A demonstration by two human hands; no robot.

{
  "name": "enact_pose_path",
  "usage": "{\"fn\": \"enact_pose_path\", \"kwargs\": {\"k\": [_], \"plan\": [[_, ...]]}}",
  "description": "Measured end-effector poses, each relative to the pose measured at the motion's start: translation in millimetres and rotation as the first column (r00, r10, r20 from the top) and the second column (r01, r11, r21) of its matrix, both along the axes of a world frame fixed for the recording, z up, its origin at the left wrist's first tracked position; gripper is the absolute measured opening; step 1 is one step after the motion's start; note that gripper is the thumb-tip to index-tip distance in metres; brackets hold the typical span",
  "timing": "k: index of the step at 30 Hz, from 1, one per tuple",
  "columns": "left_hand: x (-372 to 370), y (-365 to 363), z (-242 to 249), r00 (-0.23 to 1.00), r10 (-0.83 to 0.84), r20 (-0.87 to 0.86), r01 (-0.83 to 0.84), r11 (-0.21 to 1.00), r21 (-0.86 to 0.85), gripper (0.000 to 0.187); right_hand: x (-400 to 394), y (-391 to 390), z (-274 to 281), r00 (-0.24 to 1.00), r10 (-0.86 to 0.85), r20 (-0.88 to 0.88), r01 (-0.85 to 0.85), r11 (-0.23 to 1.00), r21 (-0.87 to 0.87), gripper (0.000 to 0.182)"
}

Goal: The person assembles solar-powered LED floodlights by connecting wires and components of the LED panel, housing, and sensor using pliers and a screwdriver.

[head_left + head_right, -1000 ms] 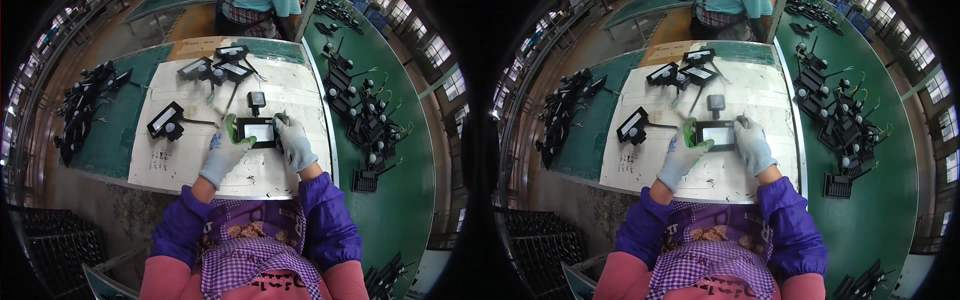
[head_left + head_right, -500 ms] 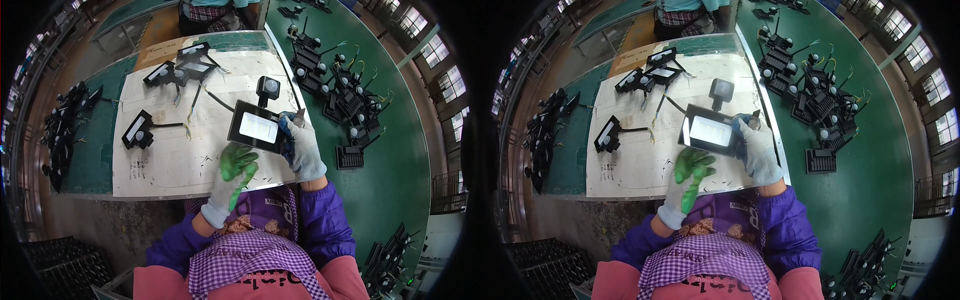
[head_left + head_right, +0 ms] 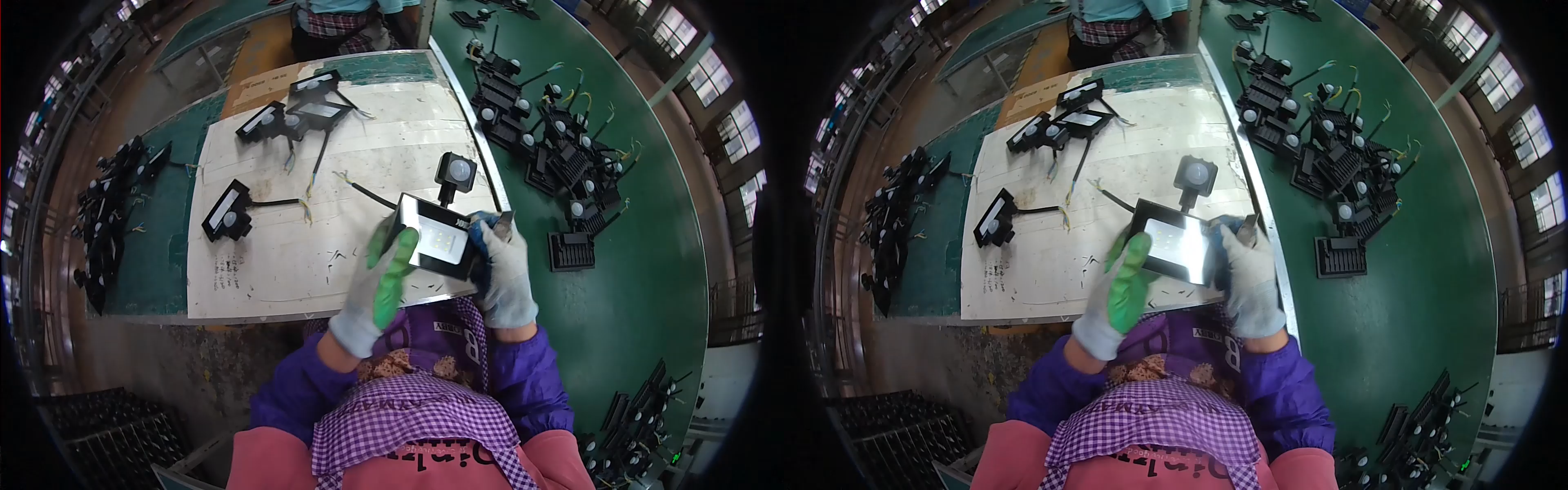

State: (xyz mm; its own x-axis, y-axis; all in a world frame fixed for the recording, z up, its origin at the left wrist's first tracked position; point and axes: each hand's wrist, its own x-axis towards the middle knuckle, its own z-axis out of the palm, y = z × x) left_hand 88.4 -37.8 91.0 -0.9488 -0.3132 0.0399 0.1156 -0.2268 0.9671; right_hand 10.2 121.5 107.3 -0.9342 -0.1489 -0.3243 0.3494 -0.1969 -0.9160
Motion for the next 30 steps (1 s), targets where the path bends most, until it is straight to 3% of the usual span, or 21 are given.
{"fn": "enact_pose_path", "kwargs": {"k": [1,3,4,5,7,8,9,10,11,12,13,15,16,17,18,20,22,25,26,29,30], "plan": [[1.1,0.9,17.4,0.988,-0.018,0.153,-0.039,0.932,0.360,0.049,-5.2,8.1,10.1,0.998,0.028,-0.050,-0.025,0.998,0.052,0.016],[13.4,-11.1,2.5,0.974,0.227,-0.022,-0.226,0.973,0.039,0.050,-20.8,23.8,14.4,0.979,0.055,-0.198,-0.035,0.994,0.105,0.014],[16.8,-22.1,3.7,0.970,0.240,-0.044,-0.242,0.923,-0.299,0.062,-26.5,30.8,20.4,0.938,0.163,-0.307,-0.107,0.976,0.191,0.013],[12.9,-25.3,8.6,0.980,0.151,-0.131,-0.199,0.803,-0.562,0.066,-30.1,35.3,30.7,0.874,0.281,-0.395,-0.174,0.943,0.285,0.013],[0.3,-30.0,34.7,0.974,-0.073,-0.213,-0.175,0.352,-0.920,0.076,-33.5,36.9,55.0,0.745,0.554,-0.371,-0.359,0.802,0.478,0.012],[-2.7,-22.0,31.0,0.988,-0.152,-0.003,0.113,0.749,-0.653,0.076,-34.8,32.4,64.0,0.607,0.664,-0.436,-0.396,0.729,0.558,0.014],[-2.2,-18.9,43.6,0.919,-0.389,0.066,0.379,0.822,-0.425,0.065,-34.7,26.0,72.5,0.449,0.755,-0.478,-0.410,0.650,0.640,0.015],[-5.1,-15.6,50.6,0.864,-0.476,0.165,0.504,0.818,-0.279,0.059,-32.0,19.5,81.5,0.420,0.808,-0.412,-0.538,0.588,0.604,0.019],[-9.5,-8.1,44.9,0.826,-0.557,0.090,0.564,0.818,-0.114,0.051,-34.6,12.5,81.9,0.298,0.839,-0.455,-0.529,0.542,0.653,0.020],[-13.9,-0.6,39.3,0.782,-0.623,0.013,0.622,0.781,0.055,0.044,-36.1,10.0,83.8,0.369,0.822,-0.434,-0.508,0.569,0.646,0.018],[-13.9,4.6,38.1,0.816,-0.577,0.022,0.572,0.813,0.108,0.043,-37.0,9.4,84.9,0.439,0.798,-0.413,-0.486,0.597,0.638,0.016],[-7.4,10.1,34.0,0.880,-0.473,0.051,0.452,0.865,0.220,0.042,-40.0,11.0,73.3,0.802,0.461,-0.380,-0.279,0.852,0.444,0.020],[-5.3,5.1,17.8,0.886,-0.457,-0.075,0.448,0.887,-0.112,0.043,-41.0,18.5,72.7,0.869,0.329,-0.369,-0.200,0.916,0.347,0.029],[-3.1,0.2,1.4,0.890,-0.407,-0.205,0.278,0.842,-0.463,0.044,-43.4,23.9,66.8,0.881,0.266,-0.391,-0.083,0.901,0.426,0.036],[-0.8,-4.7,-14.9,0.873,-0.335,-0.354,0.014,0.743,-0.669,0.045,-37.8,27.2,62.3,0.903,0.215,-0.371,-0.046,0.909,0.415,0.034],[0.6,-4.6,-12.4,0.866,-0.271,-0.421,-0.156,0.653,-0.741,0.045,-18.7,30.8,55.8,0.944,0.125,-0.305,-0.017,0.942,0.336,0.031],[1.1,-3.7,-22.7,0.879,-0.234,-0.415,-0.202,0.606,-0.769,0.047,1.5,32.8,62.1,0.974,0.096,-0.206,-0.051,0.975,0.214,0.027],[-4.4,1.4,-26.4,0.875,-0.192,-0.445,-0.257,0.595,-0.762,0.049,20.3,34.9,62.4,0.990,0.137,-0.035,-0.128,0.974,0.189,0.025],[0.0,5.4,-20.5,0.883,-0.234,-0.407,-0.129,0.713,-0.689,0.046,22.2,30.6,57.1,0.990,0.138,-0.031,-0.130,0.975,0.181,0.024],[-1.6,8.2,-36.6,0.907,-0.208,-0.367,-0.108,0.728,-0.678,0.044,28.0,19.8,62.3,0.964,0.248,0.099,-0.263,0.947,0.183,0.027],[1.1,10.0,-24.8,0.922,-0.193,-0.337,-0.119,0.686,-0.718,0.043,27.9,15.8,59.8,0.968,0.226,0.111,-0.239,0.963,0.124,0.025]]}}
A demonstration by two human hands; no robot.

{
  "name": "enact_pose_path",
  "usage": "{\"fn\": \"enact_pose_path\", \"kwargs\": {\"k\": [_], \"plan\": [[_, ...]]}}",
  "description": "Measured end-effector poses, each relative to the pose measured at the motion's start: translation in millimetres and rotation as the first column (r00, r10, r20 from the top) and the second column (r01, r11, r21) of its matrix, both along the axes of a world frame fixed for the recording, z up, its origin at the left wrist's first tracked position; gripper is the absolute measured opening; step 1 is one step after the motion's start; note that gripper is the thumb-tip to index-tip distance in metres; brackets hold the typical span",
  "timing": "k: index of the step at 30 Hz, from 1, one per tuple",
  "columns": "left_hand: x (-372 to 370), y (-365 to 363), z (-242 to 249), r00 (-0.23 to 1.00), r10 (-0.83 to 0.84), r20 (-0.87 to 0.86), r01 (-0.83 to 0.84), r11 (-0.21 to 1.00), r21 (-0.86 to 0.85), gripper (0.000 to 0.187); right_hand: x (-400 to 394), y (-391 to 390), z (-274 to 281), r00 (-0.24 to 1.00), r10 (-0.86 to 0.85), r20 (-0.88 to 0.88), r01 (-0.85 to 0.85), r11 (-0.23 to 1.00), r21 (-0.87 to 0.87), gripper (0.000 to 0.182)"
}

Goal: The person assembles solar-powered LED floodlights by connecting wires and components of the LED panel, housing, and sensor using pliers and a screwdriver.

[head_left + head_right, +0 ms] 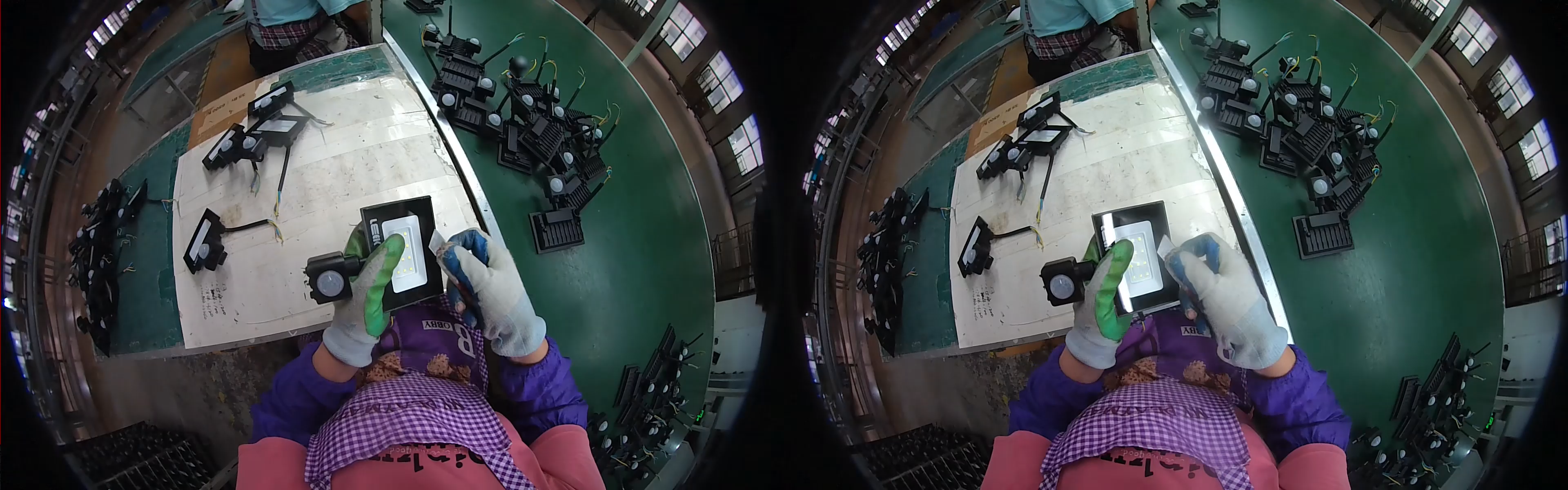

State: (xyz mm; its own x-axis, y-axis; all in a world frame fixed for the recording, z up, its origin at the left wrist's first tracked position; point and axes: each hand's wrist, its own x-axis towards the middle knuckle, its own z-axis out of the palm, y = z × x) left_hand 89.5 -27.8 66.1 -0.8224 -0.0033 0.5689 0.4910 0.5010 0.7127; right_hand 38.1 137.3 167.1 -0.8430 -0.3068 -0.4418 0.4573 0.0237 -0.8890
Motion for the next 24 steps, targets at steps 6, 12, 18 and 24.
{"fn": "enact_pose_path", "kwargs": {"k": [6,12,18,24], "plan": [[2.9,8.1,-14.5,0.942,-0.250,0.224,0.055,0.773,0.632,0.042,-4.6,-8.7,-16.4,0.989,-0.077,0.124,0.094,0.986,-0.140,0.021],[5.8,14.8,-6.7,0.889,-0.356,0.286,-0.071,0.512,0.856,0.044,-1.4,-20.2,-20.7,0.963,-0.222,0.150,0.243,0.960,-0.137,0.018],[3.1,19.5,-8.5,0.908,-0.308,0.283,-0.141,0.411,0.901,0.036,-1.0,-25.6,-19.2,0.954,-0.236,0.182,0.265,0.952,-0.154,0.016],[7.1,25.2,25.5,0.894,-0.328,0.304,-0.179,0.360,0.916,0.054,0.7,-23.2,-17.2,0.954,-0.270,0.131,0.286,0.950,-0.123,0.019]]}}
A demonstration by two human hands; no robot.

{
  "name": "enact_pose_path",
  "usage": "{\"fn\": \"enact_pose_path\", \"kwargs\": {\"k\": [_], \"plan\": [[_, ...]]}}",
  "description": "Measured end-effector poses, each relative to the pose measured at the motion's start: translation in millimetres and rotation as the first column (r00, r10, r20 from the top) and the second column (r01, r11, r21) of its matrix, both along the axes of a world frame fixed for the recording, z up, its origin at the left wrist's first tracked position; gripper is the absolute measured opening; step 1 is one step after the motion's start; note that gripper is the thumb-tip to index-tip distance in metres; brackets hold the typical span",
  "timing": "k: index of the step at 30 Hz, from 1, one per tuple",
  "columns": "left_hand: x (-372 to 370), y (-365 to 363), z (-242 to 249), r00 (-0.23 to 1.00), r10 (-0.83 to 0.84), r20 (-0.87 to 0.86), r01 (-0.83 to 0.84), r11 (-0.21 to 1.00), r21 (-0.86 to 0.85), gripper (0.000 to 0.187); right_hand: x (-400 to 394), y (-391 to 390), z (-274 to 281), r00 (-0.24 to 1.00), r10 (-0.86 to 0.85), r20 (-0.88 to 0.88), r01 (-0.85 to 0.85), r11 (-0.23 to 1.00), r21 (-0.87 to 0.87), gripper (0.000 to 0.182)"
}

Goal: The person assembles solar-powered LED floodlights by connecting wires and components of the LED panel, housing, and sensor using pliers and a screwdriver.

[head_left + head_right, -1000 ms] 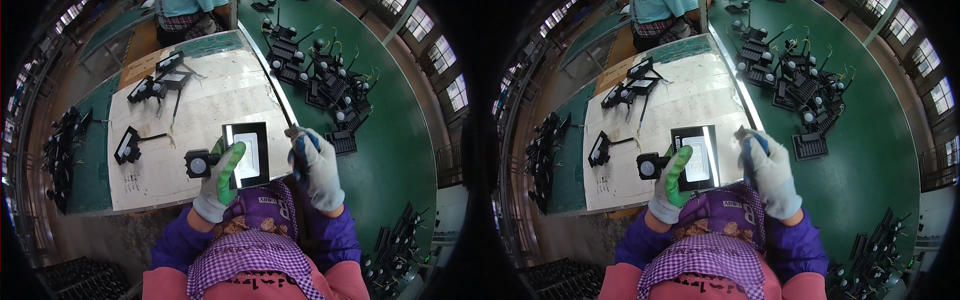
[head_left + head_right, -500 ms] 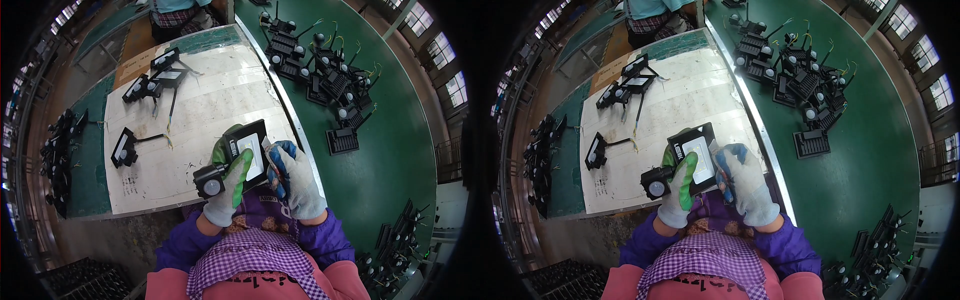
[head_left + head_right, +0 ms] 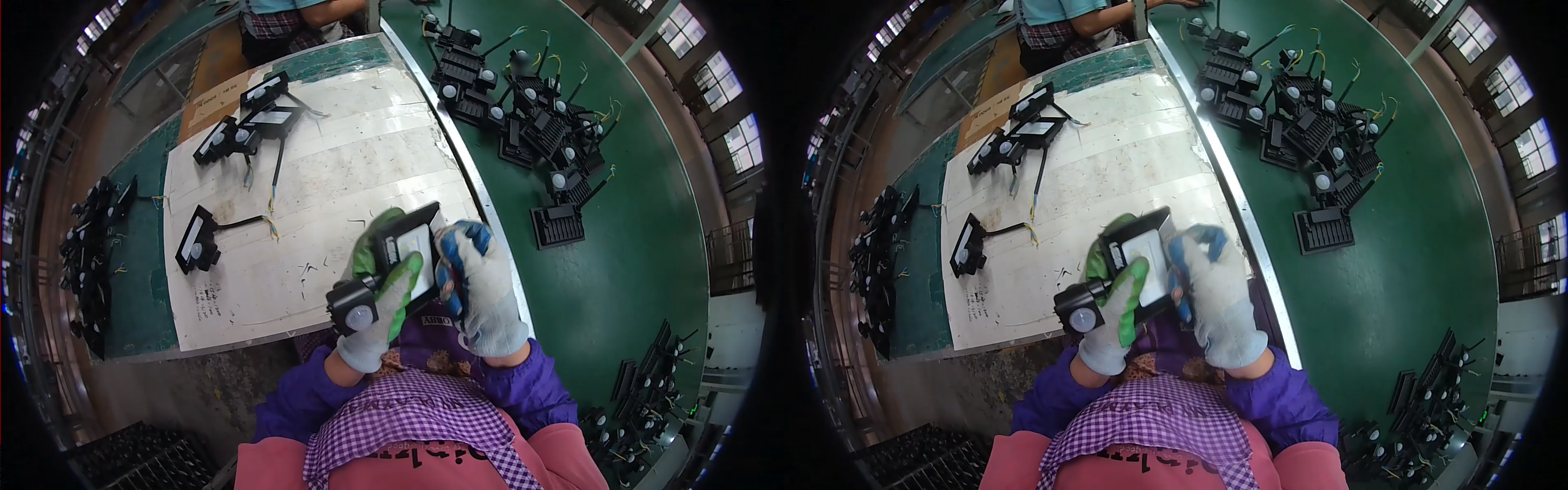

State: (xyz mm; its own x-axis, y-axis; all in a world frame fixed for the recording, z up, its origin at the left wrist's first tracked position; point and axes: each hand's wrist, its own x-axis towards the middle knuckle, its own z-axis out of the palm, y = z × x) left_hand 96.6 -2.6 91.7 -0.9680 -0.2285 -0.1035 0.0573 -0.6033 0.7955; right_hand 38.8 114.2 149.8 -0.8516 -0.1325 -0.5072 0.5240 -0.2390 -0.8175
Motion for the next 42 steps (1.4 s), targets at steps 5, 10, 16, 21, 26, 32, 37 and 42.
{"fn": "enact_pose_path", "kwargs": {"k": [5,10,16,21,26,32,37,42], "plan": [[6.8,1.1,-13.2,0.999,0.013,-0.038,-0.017,0.994,-0.108,0.056,-12.1,6.4,1.2,1.000,0.018,0.021,-0.019,0.995,0.096,0.020],[8.3,-0.1,7.5,1.000,-0.022,0.000,0.022,0.999,0.047,0.054,-13.9,22.1,-14.0,0.991,-0.036,-0.129,0.036,0.999,0.003,0.019],[10.5,2.7,-19.0,0.997,-0.070,0.014,0.063,0.953,0.296,0.055,-3.5,15.3,-2.6,0.996,0.079,-0.030,-0.078,0.996,0.041,0.015],[4.2,1.8,0.1,0.999,-0.033,-0.022,0.034,0.998,0.045,0.056,-12.1,16.5,-5.0,1.000,0.000,-0.024,0.000,1.000,0.029,0.014],[0.1,5.4,5.3,0.998,-0.027,0.063,0.023,0.997,0.072,0.055,-7.4,18.7,2.2,0.997,0.059,-0.058,-0.056,0.997,0.044,0.016],[10.9,3.9,-18.5,0.992,-0.118,0.034,0.105,0.959,0.265,0.052,-6.9,15.0,-6.2,1.000,-0.011,-0.020,0.012,0.999,0.033,0.015],[8.1,-4.3,-25.7,0.984,-0.157,0.084,0.141,0.975,0.170,0.052,-11.2,15.1,-3.5,0.999,0.019,-0.032,-0.015,0.993,0.121,0.014],[-8.6,-28.8,-11.3,0.971,-0.230,0.058,0.238,0.947,-0.216,0.037,-34.1,45.5,-12.8,0.935,0.351,-0.048,-0.319,0.893,0.318,0.023]]}}
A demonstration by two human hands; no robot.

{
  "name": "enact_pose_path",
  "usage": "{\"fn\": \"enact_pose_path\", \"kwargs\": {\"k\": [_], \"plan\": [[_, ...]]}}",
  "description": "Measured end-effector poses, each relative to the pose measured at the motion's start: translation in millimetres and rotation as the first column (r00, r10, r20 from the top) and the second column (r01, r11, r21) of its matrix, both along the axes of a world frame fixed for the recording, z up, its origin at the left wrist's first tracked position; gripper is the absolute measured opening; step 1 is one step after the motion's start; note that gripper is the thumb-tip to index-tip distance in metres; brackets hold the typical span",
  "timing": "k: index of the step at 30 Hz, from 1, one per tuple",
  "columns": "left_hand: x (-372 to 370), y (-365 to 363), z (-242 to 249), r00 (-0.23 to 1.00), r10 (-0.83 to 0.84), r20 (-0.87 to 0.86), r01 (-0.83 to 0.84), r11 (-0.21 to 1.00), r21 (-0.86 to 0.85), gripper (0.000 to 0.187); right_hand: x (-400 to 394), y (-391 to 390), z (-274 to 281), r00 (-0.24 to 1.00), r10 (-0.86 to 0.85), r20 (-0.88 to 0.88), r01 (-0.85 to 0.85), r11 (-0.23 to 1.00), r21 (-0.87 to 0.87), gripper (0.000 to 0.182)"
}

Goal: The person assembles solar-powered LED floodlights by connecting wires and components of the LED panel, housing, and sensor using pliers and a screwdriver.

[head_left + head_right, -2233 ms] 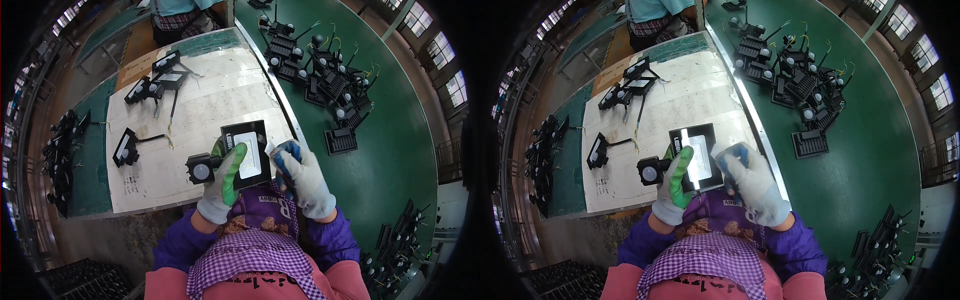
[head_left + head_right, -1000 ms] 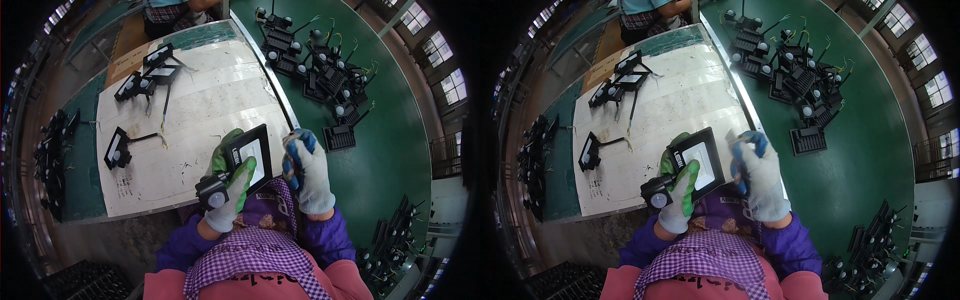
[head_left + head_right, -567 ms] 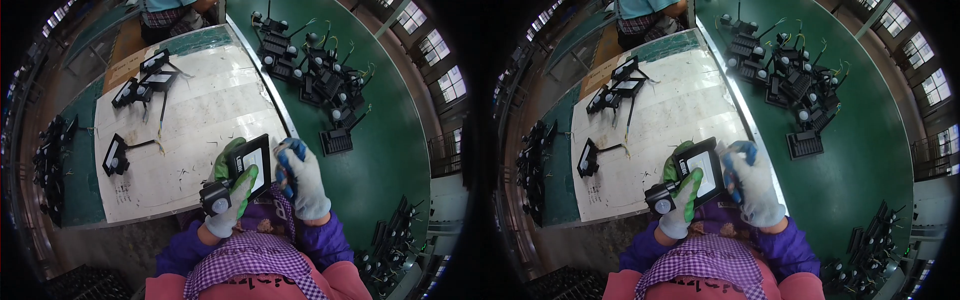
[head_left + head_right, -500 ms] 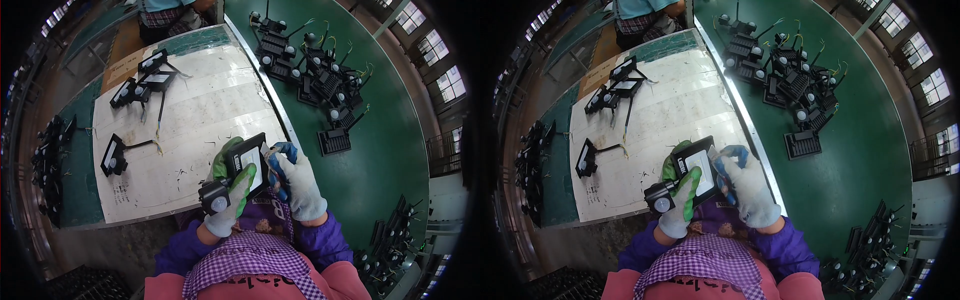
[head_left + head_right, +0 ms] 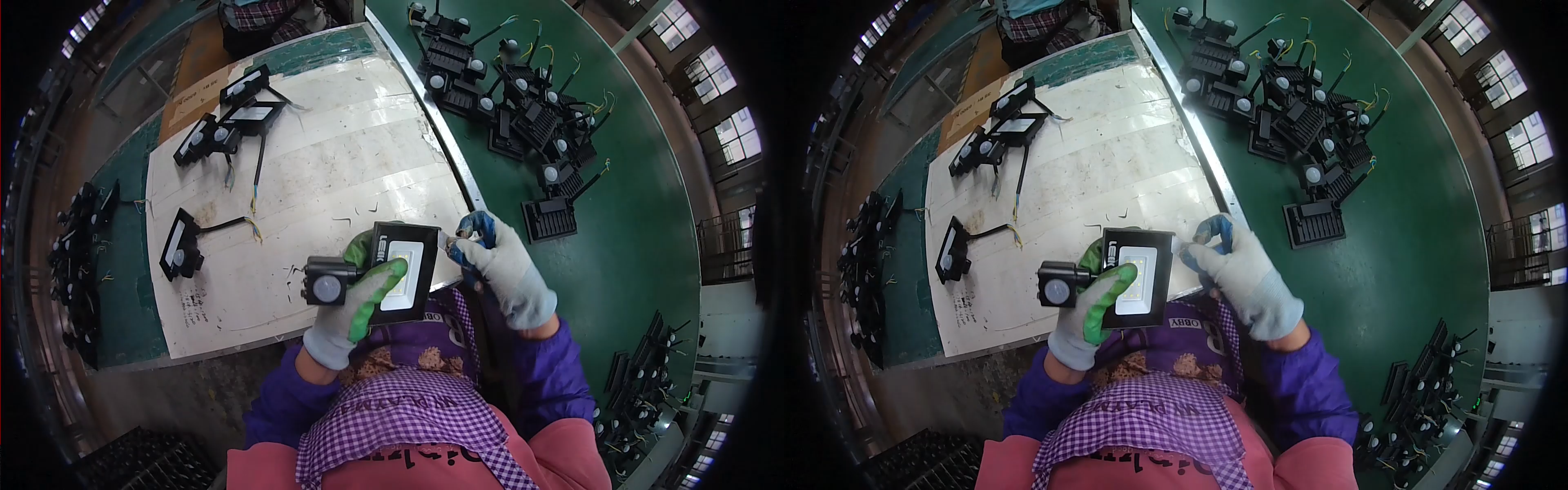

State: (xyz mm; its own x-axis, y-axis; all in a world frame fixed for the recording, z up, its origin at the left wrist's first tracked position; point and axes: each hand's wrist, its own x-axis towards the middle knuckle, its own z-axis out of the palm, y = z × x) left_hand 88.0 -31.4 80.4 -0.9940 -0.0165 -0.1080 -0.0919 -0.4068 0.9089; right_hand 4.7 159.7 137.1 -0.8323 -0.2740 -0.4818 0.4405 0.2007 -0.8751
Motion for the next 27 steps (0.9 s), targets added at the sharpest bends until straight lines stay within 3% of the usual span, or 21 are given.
{"fn": "enact_pose_path", "kwargs": {"k": [3,4,6,9,10,13,14,17,21,23,27], "plan": [[-4.6,-8.8,-2.2,0.984,-0.077,-0.163,0.045,0.980,-0.193,0.034,-12.0,5.2,-0.5,0.992,0.128,0.013,-0.128,0.987,0.093,0.022],[-5.9,-9.9,-1.9,0.982,-0.096,-0.161,0.064,0.979,-0.196,0.034,-13.2,4.8,-4.2,0.991,0.135,0.001,-0.134,0.987,0.087,0.022],[-5.3,-13.7,-11.0,0.955,-0.147,-0.257,0.046,0.932,-0.360,0.035,-16.0,3.5,-13.1,0.990,0.138,0.015,-0.139,0.986,0.097,0.022],[-5.5,-20.2,-41.9,0.806,-0.321,-0.498,-0.125,0.729,-0.672,0.037,-16.1,-7.4,-15.3,0.987,0.158,0.019,-0.159,0.984,0.085,0.021],[-1.6,-14.2,-50.3,0.908,-0.226,-0.352,0.123,0.949,-0.291,0.040,-14.7,-10.9,-14.4,0.986,0.166,0.018,-0.167,0.983,0.077,0.020],[-2.5,-16.9,-53.5,0.879,-0.196,-0.434,-0.042,0.876,-0.480,0.038,-14.4,-15.9,-10.3,0.986,0.165,0.015,-0.166,0.979,0.122,0.020],[-2.3,-17.8,-56.7,0.858,-0.193,-0.476,-0.064,0.880,-0.471,0.034,-14.5,-16.7,-9.6,0.986,0.166,0.019,-0.167,0.978,0.125,0.020],[-2.8,-15.7,-46.4,0.918,-0.177,-0.354,-0.007,0.887,-0.462,0.038,-16.0,-17.3,-10.1,0.983,0.179,0.033,-0.182,0.972,0.147,0.021],[-6.7,-11.8,-15.1,0.981,-0.146,-0.130,0.118,0.972,-0.202,0.045,-20.5,-22.3,-11.3,0.981,0.195,0.014,-0.194,0.967,0.163,0.021],[-2.1,-11.4,-27.9,0.978,-0.150,-0.143,0.130,0.982,-0.137,0.043,-19.9,-27.1,-11.6,0.978,0.210,0.007,-0.209,0.972,0.103,0.019],[1.0,-13.9,-42.6,0.982,-0.167,-0.087,0.160,0.984,-0.084,0.032,-22.9,-37.3,-5.7,0.973,0.229,0.023,-0.228,0.952,0.204,0.026]]}}
